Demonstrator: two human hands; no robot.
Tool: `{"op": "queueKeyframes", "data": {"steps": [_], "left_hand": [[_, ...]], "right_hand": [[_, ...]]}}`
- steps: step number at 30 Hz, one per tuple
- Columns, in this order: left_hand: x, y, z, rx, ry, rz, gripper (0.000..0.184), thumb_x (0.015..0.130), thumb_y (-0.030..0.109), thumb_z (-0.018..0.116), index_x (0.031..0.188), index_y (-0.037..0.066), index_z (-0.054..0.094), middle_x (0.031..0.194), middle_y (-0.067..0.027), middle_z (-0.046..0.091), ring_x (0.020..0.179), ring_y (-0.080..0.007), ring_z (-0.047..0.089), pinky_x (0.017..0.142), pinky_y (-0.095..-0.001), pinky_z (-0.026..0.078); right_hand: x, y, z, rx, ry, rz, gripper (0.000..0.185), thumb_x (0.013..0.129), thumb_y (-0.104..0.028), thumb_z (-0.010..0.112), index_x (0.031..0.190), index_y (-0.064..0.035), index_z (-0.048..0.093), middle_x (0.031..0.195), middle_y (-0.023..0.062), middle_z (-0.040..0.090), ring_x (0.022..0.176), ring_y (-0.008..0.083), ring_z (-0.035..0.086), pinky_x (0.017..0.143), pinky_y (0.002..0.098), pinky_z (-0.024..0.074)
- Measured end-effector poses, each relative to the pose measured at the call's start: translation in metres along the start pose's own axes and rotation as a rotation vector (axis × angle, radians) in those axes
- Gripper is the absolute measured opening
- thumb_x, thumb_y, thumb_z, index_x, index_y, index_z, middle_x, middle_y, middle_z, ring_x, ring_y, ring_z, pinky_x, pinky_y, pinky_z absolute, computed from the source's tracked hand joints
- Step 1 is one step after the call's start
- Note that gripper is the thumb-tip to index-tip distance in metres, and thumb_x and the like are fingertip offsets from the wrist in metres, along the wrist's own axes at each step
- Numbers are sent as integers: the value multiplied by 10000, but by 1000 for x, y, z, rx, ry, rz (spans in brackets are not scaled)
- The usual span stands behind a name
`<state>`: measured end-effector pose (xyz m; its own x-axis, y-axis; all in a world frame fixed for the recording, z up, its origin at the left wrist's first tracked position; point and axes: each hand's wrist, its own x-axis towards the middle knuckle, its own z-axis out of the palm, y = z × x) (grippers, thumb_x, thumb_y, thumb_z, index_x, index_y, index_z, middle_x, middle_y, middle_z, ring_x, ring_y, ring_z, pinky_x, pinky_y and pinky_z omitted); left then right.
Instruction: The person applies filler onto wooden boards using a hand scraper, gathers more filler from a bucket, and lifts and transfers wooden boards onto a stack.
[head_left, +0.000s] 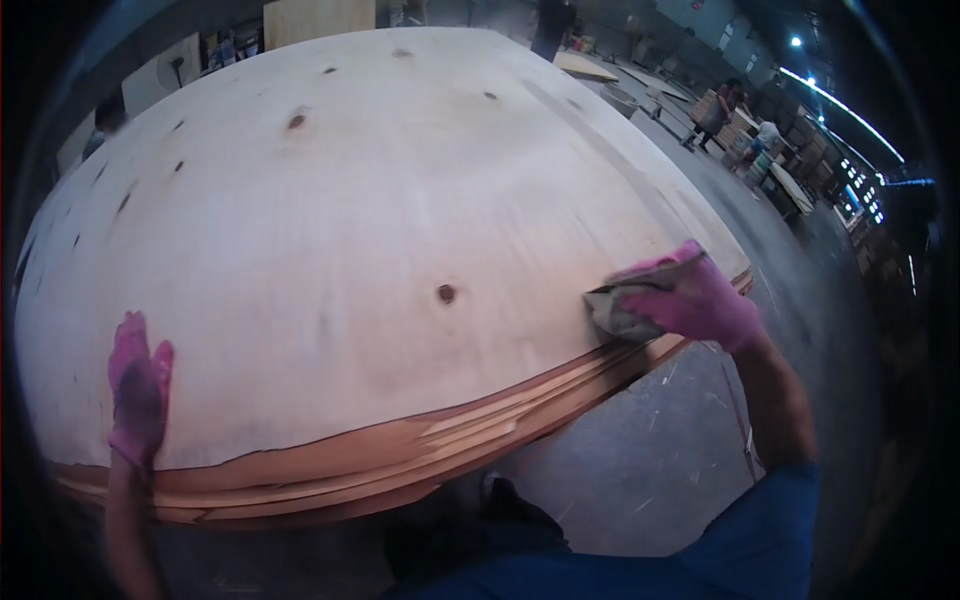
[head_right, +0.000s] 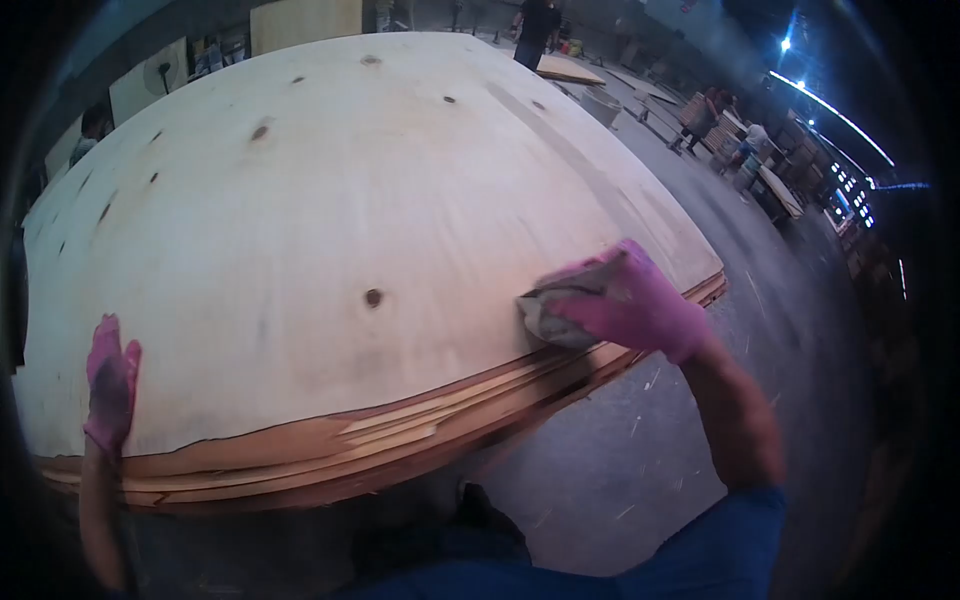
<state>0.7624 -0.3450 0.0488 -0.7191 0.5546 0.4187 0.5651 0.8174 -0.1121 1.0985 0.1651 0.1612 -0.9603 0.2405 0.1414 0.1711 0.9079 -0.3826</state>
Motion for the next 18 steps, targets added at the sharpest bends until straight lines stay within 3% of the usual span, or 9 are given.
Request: {"op": "queueKeyframes", "data": {"steps": [4, 7, 9, 12, 14, 15, 16, 18], "left_hand": [[11, -31, -35, -208, -124, 201, 534, 980, 174, 522, 1430, -76, 380, 1482, -269, 396, 1395, -383, 366, 1164, -425, 283], [-4, -182, 6, -172, -138, -117, 524, 1003, 201, 483, 1437, -72, 376, 1505, -258, 367, 1417, -364, 337, 1180, -403, 259], [-40, -300, 31, -183, -96, -336, 525, 1032, 253, 433, 1447, -62, 372, 1524, -248, 343, 1435, -345, 308, 1192, -383, 236], [-70, -329, 28, -326, -13, -512, 552, 1048, 305, 410, 1469, -48, 349, 1532, -236, 337, 1442, -339, 295, 1197, -385, 225], [-80, -342, 39, -393, 7, -465, 568, 1052, 330, 408, 1480, -37, 336, 1536, -223, 337, 1448, -328, 286, 1201, -386, 214], [-78, -342, 36, -180, -76, -469, 565, 1054, 326, 414, 1484, -32, 334, 1535, -216, 342, 1448, -324, 288, 1198, -388, 223], [-67, -319, 18, 34, -159, -461, 562, 1055, 322, 419, 1487, -27, 331, 1534, -208, 347, 1447, -321, 290, 1195, -391, 232], [-82, -358, 51, -478, 27, -429, 535, 1048, 264, 448, 1485, -25, 336, 1526, -206, 360, 1437, -329, 306, 1185, -390, 254]], "right_hand": [[56, -64, 36, 518, 9, 89, 255, 875, -120, 661, 1061, 48, 715, 867, 84, 722, 746, 119, 662, 701, 269, 538], [99, -72, 64, 994, 257, -34, 231, 860, -135, 695, 980, 61, 712, 889, 105, 722, 764, 137, 676, 705, 276, 569], [117, -77, 60, 566, 43, 210, 246, 838, -159, 730, 945, 60, 703, 888, 121, 723, 813, 149, 688, 687, 286, 574], [151, -77, 64, 365, 113, 427, 288, 810, -207, 766, 916, 53, 701, 896, 143, 725, 807, 161, 692, 647, 298, 569], [146, -75, 76, 147, 45, 241, 307, 801, -243, 776, 871, 47, 705, 861, 159, 725, 768, 178, 696, 627, 317, 564], [140, -78, 82, 37, 23, 148, 318, 797, -261, 781, 849, 44, 707, 843, 167, 724, 748, 186, 699, 617, 326, 561], [120, -105, 79, 170, -38, 151, 318, 782, -276, 783, 816, 33, 718, 782, 170, 719, 699, 220, 702, 626, 335, 555], [92, -124, 88, -94, 65, -247, 238, 766, -184, 759, 960, -47, 761, 730, 116, 715, 661, 161, 689, 636, 301, 545]]}}
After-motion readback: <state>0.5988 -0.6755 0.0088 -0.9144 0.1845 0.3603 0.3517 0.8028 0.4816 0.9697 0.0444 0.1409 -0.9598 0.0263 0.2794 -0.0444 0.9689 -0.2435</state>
